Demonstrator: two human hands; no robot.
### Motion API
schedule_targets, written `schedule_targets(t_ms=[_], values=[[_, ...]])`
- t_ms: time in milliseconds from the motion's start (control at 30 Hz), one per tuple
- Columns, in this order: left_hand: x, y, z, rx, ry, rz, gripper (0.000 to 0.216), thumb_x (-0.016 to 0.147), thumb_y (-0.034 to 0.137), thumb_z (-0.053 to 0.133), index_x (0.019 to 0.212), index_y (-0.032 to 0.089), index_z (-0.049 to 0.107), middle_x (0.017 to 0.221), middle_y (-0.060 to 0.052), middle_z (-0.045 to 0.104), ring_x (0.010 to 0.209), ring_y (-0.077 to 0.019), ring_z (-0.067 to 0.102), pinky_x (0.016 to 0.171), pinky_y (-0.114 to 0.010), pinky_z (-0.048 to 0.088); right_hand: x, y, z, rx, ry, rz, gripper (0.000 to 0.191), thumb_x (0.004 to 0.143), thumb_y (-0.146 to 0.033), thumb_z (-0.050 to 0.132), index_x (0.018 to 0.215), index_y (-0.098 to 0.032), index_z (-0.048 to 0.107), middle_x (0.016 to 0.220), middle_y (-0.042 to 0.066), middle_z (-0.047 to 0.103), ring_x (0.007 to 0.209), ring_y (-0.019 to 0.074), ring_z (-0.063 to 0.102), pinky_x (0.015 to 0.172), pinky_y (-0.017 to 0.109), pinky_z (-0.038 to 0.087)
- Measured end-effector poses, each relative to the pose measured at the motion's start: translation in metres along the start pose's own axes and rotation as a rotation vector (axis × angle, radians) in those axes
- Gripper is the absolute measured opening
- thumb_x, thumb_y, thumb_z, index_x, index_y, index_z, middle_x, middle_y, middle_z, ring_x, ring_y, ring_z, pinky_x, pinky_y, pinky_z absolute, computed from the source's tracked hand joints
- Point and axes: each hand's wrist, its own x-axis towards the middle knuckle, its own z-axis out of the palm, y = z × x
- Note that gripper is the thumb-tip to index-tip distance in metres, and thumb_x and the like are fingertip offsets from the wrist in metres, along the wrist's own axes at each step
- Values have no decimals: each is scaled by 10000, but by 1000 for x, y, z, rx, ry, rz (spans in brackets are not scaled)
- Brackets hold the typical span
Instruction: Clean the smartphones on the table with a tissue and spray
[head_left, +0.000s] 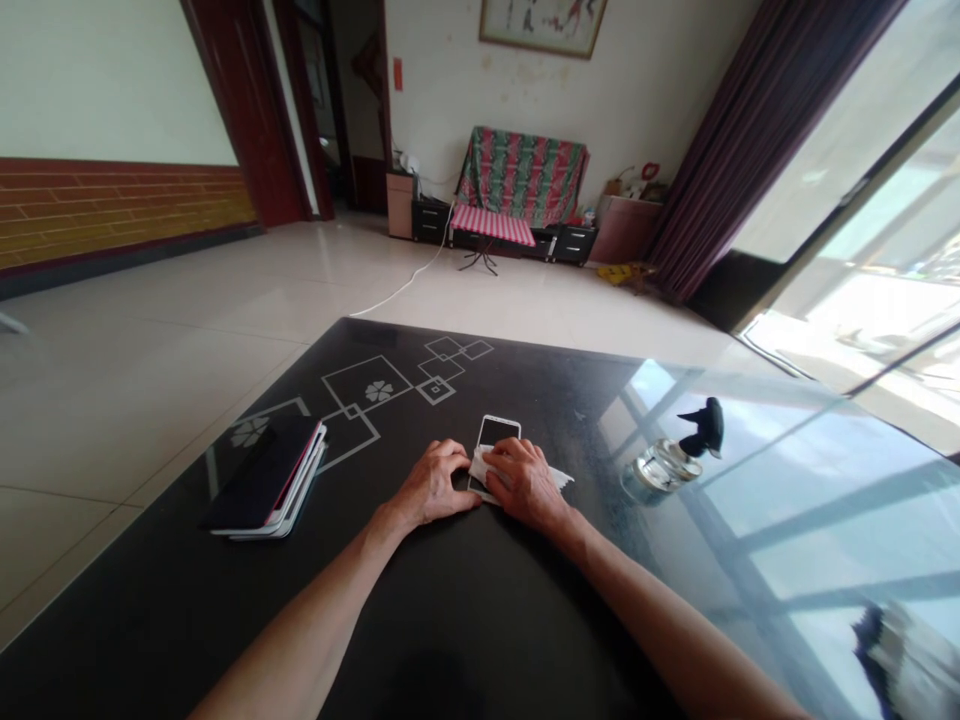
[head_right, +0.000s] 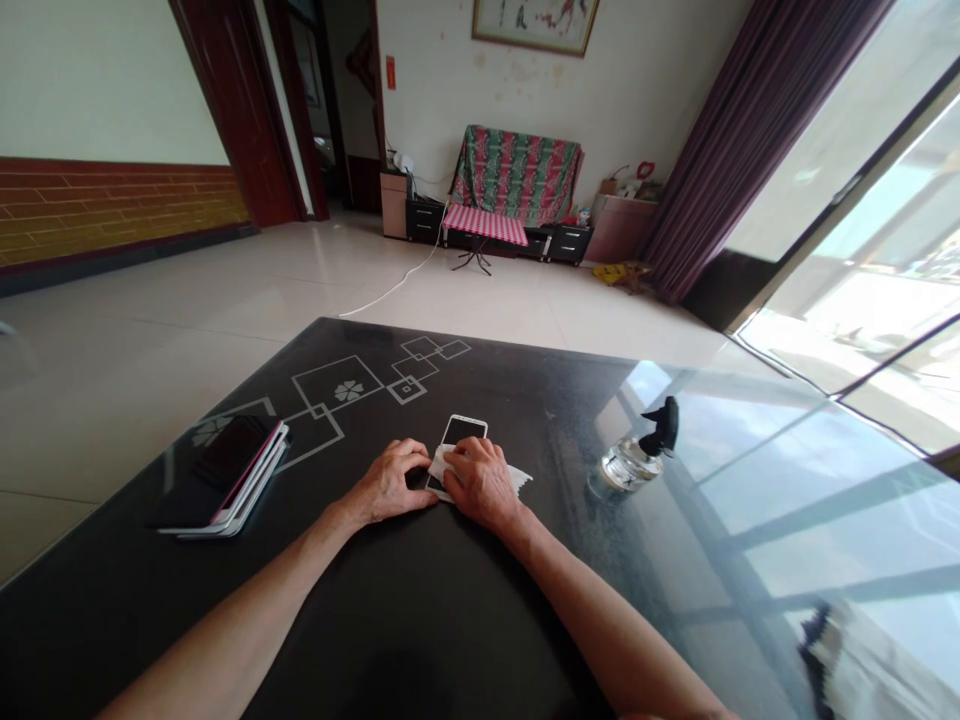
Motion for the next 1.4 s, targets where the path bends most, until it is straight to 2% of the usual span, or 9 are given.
schedule_targets(t_ms=[133,267,467,700,967,1100,1200,1400], values=[[3,-9,-6,-30,-43,34,332,619,255,753,948,236,710,1051,-27,636,950,-208,589,877,-329,496,2,3,5,61,26,-7,245,837,-280,613,1064,-255,701,1100,62,618,975,221,528,860,344,398],[10,-19,-11,-25,-118,90,441,598,324,795,1014,222,691,1100,-48,604,983,-224,588,893,-353,498,4,9,12,142,81,-53,236,831,-233,604,1050,-227,693,1103,70,631,996,221,549,876,359,410],[10,-29,-9,-14,-97,175,435,615,373,809,992,207,669,1126,-69,585,1001,-241,560,903,-395,484,3,12,17,213,125,-92,229,802,-287,675,1021,-220,692,1078,64,651,987,220,571,892,376,417],[12,-32,-7,3,-96,94,548,560,425,833,1010,189,629,1239,-99,521,1145,-304,489,982,-450,445,13,16,17,187,110,-41,136,829,-255,654,945,-225,719,1033,52,681,963,202,580,873,359,430],[14,-29,-10,-4,-111,69,535,554,450,832,980,192,636,1241,-100,519,1151,-316,480,981,-460,448,50,40,26,80,148,-10,142,878,-255,599,882,-235,739,993,40,691,906,182,577,863,335,416],[14,-27,-11,-16,-113,54,534,544,443,839,969,189,637,1228,-95,526,1140,-307,482,981,-452,451,63,43,29,27,154,19,160,888,-253,580,882,-227,738,992,43,688,888,188,576,853,343,415],[14,-27,-11,-23,-115,49,539,542,451,838,967,189,634,1230,-92,524,1147,-308,477,985,-447,449,55,39,25,19,135,-21,169,900,-255,565,910,-221,730,1003,53,676,898,194,568,855,355,417],[14,-30,-8,-35,-105,48,549,531,455,840,969,199,630,1223,-82,529,1131,-298,491,972,-440,460,14,14,6,89,42,-212,210,926,-250,507,1017,-218,693,1078,76,645,979,212,546,892,385,420]])
